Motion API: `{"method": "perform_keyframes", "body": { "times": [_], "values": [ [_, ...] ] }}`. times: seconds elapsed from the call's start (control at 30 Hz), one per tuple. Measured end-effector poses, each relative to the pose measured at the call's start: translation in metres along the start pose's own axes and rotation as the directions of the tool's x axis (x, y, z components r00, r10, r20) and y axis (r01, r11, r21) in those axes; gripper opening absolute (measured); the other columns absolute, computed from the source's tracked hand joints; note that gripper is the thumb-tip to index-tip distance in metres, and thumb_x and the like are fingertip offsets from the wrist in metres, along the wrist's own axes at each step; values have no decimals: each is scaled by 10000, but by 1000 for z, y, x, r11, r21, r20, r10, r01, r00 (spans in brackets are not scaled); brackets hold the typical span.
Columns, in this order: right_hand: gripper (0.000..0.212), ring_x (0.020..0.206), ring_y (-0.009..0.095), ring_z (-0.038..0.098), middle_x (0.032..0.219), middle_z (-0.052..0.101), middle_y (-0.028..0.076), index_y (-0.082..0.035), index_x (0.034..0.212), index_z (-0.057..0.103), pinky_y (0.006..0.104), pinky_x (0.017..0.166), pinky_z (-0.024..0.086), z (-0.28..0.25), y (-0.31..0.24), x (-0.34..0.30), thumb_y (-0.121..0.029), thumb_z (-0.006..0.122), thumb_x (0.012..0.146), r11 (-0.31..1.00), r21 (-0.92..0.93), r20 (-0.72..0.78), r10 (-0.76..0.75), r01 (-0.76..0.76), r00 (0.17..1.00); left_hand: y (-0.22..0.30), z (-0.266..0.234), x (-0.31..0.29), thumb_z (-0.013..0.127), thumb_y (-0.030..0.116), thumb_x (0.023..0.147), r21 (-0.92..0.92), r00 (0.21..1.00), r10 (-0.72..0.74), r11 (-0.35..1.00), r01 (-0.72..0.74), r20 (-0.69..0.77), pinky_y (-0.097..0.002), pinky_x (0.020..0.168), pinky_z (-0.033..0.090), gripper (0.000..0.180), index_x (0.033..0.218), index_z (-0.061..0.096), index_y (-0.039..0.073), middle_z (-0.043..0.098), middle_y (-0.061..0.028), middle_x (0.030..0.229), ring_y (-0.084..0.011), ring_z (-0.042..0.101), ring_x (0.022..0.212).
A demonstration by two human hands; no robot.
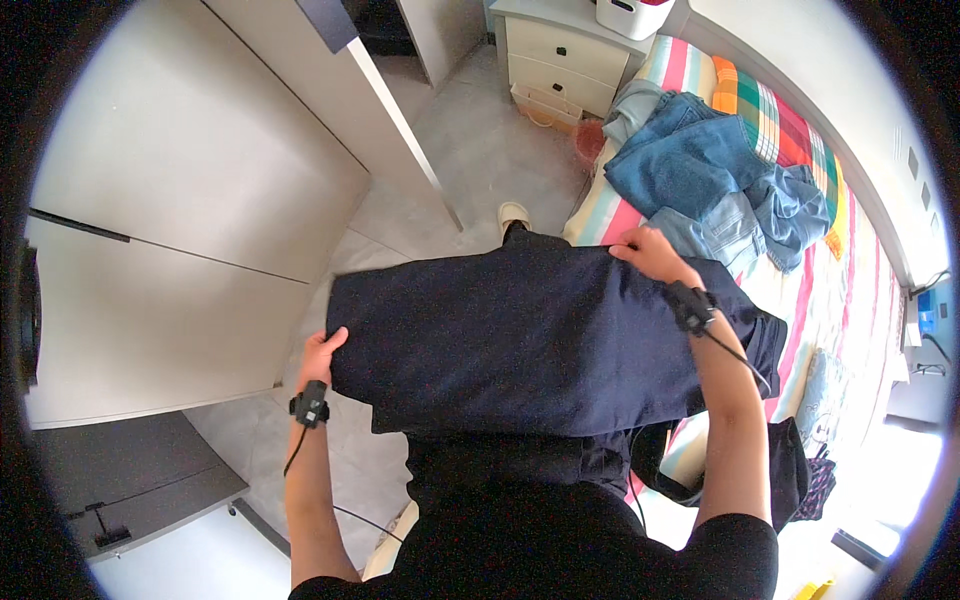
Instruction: The recorder is seen folding various pieces of clothing on top of a bed.
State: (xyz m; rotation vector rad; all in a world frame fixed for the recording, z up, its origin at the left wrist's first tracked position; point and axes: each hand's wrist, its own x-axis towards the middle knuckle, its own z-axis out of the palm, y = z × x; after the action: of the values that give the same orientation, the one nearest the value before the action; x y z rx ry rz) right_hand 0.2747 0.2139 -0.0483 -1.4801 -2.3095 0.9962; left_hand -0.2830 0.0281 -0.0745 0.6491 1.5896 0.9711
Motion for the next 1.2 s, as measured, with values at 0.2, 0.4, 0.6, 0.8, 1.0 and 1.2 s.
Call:
{"method": "perform_keyframes", "body": {
  "times": [0.2, 0.4, 0.6, 0.8, 1.0, 1.2],
  "values": [
    [212, 652, 306, 579, 694, 607, 144, -5, 828, 622, 377, 630, 455, 26, 7, -10, -209, 658, 783, 995, 16, -121, 96, -95, 988, -3, 19, 2, 697, 180, 802, -109, 1000, -20, 994, 19, -5, -296, 747, 496, 320, 1031, 620, -30, 657, -96, 949, -154, 627, 808],
    [155, 685, 270, 591, 769, 602, 128, -9, 809, 607, 350, 650, 465, 31, -2, -19, -112, 694, 732, 985, -158, -464, -136, 69, 875, 9, 21, 7, 672, 174, 823, -150, 999, 32, 988, -25, 42, -298, 756, 495, 303, 1035, 606, -32, 655, -81, 944, -159, 625, 835],
    [122, 645, 76, 559, 692, 599, 15, -4, 757, 608, 233, 598, 455, 70, -86, -64, -103, 668, 796, 881, 472, -355, 144, 44, 924, 15, 27, 10, 645, 168, 842, -151, 998, 31, 988, -37, -46, -286, 769, 481, 269, 1027, 608, -25, 652, -82, 958, -153, 619, 836],
    [340, 481, 61, 535, 548, 574, 16, -13, 616, 604, 207, 428, 415, 105, -132, -87, -263, 659, 841, 687, 684, 192, 156, -246, 969, -11, 18, 13, 627, 178, 857, -173, 998, 57, 983, -62, -34, -304, 826, 459, 285, 1071, 600, -8, 640, -83, 1018, -175, 602, 913],
    [392, 444, 55, 504, 515, 539, -2, -35, 553, 565, 212, 402, 394, 115, -130, -74, -287, 656, 840, 686, 682, 120, 235, -252, 965, -20, 18, 5, 643, 130, 841, -185, 991, 123, 974, -132, -59, -281, 769, 473, 208, 1011, 610, 14, 648, -56, 950, -135, 604, 837],
    [399, 440, 55, 500, 502, 528, -2, -38, 553, 560, 218, 401, 390, 118, -133, -74, -301, 659, 837, 754, 615, 111, 207, -231, 972, -41, 15, 13, 649, 111, 836, -197, 978, 180, 960, -198, -104, -265, 760, 470, 188, 988, 610, 7, 650, -45, 918, -121, 601, 806]
  ]
}}
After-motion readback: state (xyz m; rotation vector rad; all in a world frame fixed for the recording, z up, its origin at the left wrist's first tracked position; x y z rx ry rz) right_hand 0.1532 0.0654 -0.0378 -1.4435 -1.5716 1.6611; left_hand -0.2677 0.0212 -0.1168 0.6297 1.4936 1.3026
